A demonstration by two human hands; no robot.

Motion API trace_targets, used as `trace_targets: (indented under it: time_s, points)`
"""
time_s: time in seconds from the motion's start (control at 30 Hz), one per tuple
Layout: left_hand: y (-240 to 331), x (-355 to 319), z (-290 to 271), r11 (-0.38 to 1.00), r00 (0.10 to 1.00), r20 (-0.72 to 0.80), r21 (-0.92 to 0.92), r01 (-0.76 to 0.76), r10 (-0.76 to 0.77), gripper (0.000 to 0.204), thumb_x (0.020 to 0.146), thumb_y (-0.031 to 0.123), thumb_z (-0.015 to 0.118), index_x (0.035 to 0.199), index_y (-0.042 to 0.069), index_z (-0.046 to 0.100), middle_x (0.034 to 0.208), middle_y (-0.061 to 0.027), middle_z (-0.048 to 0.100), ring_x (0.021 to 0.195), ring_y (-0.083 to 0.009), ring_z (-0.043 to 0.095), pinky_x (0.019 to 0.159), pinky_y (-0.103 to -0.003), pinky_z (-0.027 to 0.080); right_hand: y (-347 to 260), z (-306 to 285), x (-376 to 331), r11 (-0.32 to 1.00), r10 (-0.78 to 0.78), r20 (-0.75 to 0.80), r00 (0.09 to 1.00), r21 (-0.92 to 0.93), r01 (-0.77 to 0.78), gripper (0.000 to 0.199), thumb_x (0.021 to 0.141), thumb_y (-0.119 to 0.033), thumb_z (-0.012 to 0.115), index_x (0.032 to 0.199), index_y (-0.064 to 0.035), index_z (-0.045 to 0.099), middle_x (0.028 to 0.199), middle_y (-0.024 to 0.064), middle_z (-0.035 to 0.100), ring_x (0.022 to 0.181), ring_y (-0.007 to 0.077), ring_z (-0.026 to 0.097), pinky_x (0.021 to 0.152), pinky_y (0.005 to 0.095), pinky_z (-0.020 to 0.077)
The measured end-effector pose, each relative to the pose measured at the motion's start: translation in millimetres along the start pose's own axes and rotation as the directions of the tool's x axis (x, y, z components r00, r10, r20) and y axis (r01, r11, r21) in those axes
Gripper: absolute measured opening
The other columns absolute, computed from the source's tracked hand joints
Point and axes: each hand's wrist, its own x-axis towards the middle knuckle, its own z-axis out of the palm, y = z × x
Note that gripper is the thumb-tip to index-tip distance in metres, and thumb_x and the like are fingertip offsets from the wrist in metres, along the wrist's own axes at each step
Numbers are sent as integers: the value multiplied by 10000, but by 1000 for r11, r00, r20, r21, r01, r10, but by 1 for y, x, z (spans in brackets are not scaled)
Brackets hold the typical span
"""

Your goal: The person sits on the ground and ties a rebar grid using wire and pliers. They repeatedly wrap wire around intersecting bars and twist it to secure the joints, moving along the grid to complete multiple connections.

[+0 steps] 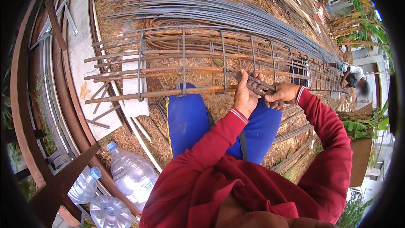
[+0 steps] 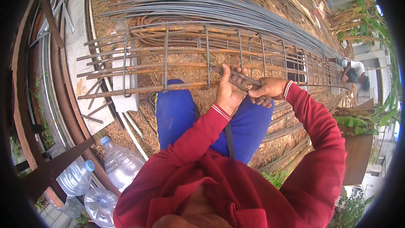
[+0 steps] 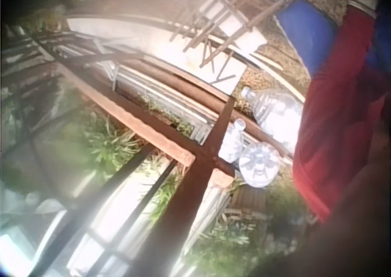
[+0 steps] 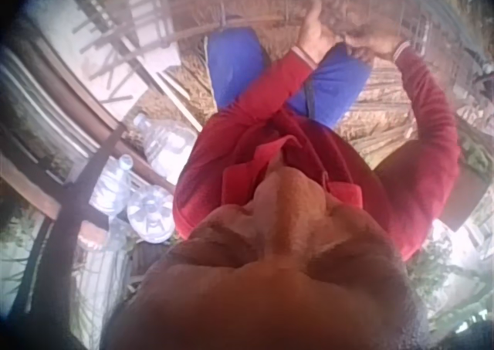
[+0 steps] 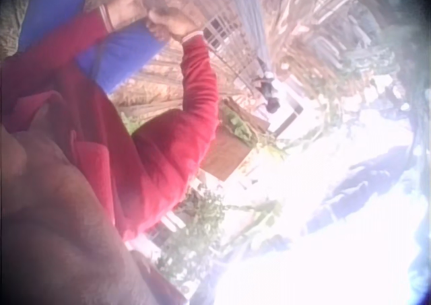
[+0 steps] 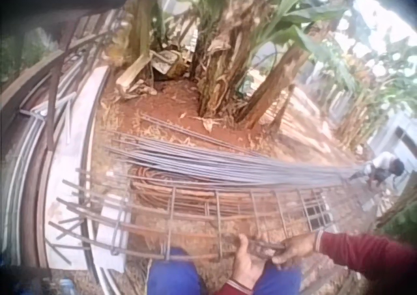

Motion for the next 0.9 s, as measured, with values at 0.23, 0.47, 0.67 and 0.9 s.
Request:
trace_targets:
  time_s: [0.23,0.47,0.67,0.9]
  points:
    - [-10,16,11,994,981,-176,-52,-92,81,341,938,464,638,889,149,517,763,8,534,776,-156,561,834,-357,515,12,64,-16,302,-686,-550,477,-811,-501,1062,540,-532,858,1358,14,457,1040,148,602,1035,290,585,888,390,471]
    - [-9,21,17,996,982,-164,1,-93,92,395,944,553,574,963,159,561,862,36,580,965,-136,583,897,-333,413,29,25,17,248,-861,-390,326,-883,-399,257,792,-146,672,1012,-30,607,770,131,634,712,323,653,653,428,523]
    - [-7,3,10,981,976,-184,172,-86,118,428,936,521,611,1032,108,561,977,-19,607,1025,-181,604,985,-354,425,23,1,7,858,-229,-362,904,-514,11,481,891,-477,676,898,3,652,638,107,636,581,226,648,484,309,484]
    - [0,8,-4,994,991,-101,83,-77,85,332,974,434,584,991,106,533,921,-26,593,948,-187,629,942,-386,512,5,24,-10,986,-123,-166,978,-135,101,679,760,-568,786,1019,38,622,733,151,670,639,238,693,490,353,519]
